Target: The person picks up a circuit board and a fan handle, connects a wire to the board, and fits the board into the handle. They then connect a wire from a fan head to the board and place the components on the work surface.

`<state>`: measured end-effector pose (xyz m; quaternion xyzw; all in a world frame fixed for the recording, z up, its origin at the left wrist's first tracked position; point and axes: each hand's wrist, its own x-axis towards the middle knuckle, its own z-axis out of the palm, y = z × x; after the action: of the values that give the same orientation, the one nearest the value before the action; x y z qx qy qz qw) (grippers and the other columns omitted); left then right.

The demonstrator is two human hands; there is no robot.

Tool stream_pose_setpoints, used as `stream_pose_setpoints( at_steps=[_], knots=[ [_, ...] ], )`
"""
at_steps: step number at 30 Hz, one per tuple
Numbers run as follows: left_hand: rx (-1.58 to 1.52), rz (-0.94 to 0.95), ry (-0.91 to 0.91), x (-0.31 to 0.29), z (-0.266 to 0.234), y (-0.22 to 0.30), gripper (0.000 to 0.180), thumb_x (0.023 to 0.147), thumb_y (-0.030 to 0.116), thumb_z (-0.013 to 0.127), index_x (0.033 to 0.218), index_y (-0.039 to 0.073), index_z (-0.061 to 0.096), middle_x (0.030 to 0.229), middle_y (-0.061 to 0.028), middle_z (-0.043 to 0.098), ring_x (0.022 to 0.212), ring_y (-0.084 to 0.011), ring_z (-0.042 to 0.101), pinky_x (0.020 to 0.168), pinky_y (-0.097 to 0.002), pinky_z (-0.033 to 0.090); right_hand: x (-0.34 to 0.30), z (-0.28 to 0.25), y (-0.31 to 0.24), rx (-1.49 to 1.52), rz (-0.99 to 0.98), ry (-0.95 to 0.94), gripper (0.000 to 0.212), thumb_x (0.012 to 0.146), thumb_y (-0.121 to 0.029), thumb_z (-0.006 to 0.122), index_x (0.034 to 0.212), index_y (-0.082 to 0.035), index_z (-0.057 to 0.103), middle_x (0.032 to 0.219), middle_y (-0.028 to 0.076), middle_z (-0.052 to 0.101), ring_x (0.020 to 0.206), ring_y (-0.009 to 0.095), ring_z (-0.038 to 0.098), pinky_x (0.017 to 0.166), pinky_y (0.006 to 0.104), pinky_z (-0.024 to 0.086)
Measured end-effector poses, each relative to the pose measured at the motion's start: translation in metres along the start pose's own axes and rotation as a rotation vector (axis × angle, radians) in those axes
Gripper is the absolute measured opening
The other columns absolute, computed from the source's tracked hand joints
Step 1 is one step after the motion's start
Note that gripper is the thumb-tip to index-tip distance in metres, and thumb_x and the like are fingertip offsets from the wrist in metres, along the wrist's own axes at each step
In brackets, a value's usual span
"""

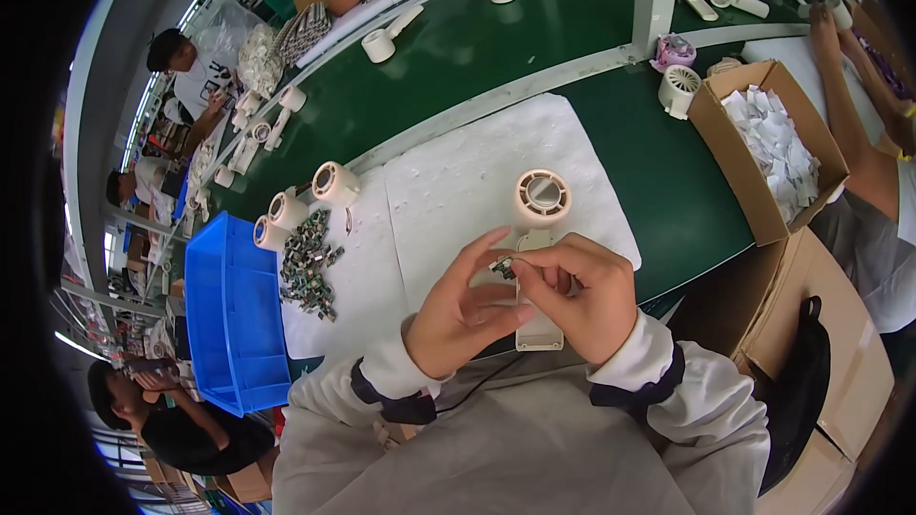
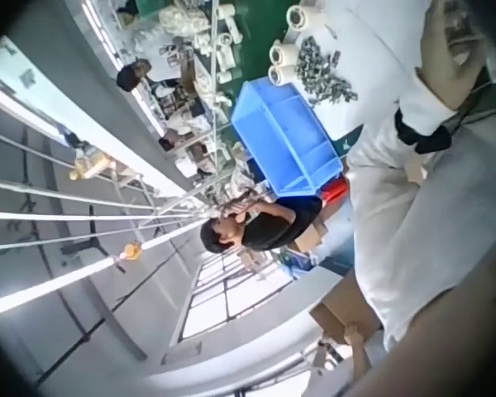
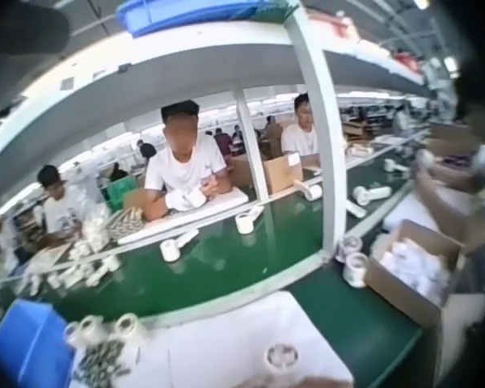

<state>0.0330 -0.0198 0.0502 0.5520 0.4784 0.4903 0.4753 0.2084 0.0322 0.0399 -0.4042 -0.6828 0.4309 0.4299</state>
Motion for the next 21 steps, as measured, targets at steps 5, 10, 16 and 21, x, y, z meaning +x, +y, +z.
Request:
stream_pose_setpoints(
  at_steps=[5,10,16,21],
  knots=[
    [-0.407,-0.381,-0.093,0.044,-0.024,0.012,0.049,0.099,0.003,0.058,0.145,0.0,0.043,0.116,-0.0166,0.065,0.095,-0.0289,0.072,0.088,-0.0399,0.06,0.011,-0.018,0.006,0.043,-0.198,0.126,0.018,0.088,-0.001,0.072,0.107,-0.001,0.072,0.083,0.004,0.058,0.072,0.013,0.052,0.064,0.0262,0.043],
    [-0.295,-0.364,0.157,0.191,-0.079,0.02,0.035,0.104,0.015,0.051,0.133,-0.003,0.049,0.113,-0.0217,0.067,0.093,-0.0335,0.073,0.087,-0.0437,0.062,0.02,-0.034,0.012,-0.026,-0.234,0.194,0.022,0.089,-0.001,0.071,0.111,-0.002,0.07,0.093,0.007,0.059,0.082,0.016,0.056,0.069,0.0273,0.045],
    [1.037,-0.196,0.432,0.348,-0.162,-0.056,0.066,0.091,0.032,0.073,0.141,-0.002,0.048,0.125,-0.0249,0.064,0.113,-0.0372,0.066,0.096,-0.0444,0.056,0.035,-0.041,0.022,-0.058,-0.326,0.117,0.021,0.088,-0.005,0.074,0.11,-0.004,0.071,0.095,0.008,0.06,0.084,0.02,0.06,0.073,0.0309,0.05],
    [1.397,0.215,0.34,0.418,-0.121,-0.06,0.072,0.084,0.038,0.077,0.14,0.005,0.048,0.131,-0.0285,0.058,0.115,-0.0455,0.061,0.1,-0.0502,0.05,0.046,-0.051,0.037,-0.157,-0.323,0.048,0.021,0.086,-0.009,0.077,0.107,-0.006,0.072,0.093,0.008,0.061,0.085,0.023,0.062,0.075,0.0337,0.053]
  ],
)
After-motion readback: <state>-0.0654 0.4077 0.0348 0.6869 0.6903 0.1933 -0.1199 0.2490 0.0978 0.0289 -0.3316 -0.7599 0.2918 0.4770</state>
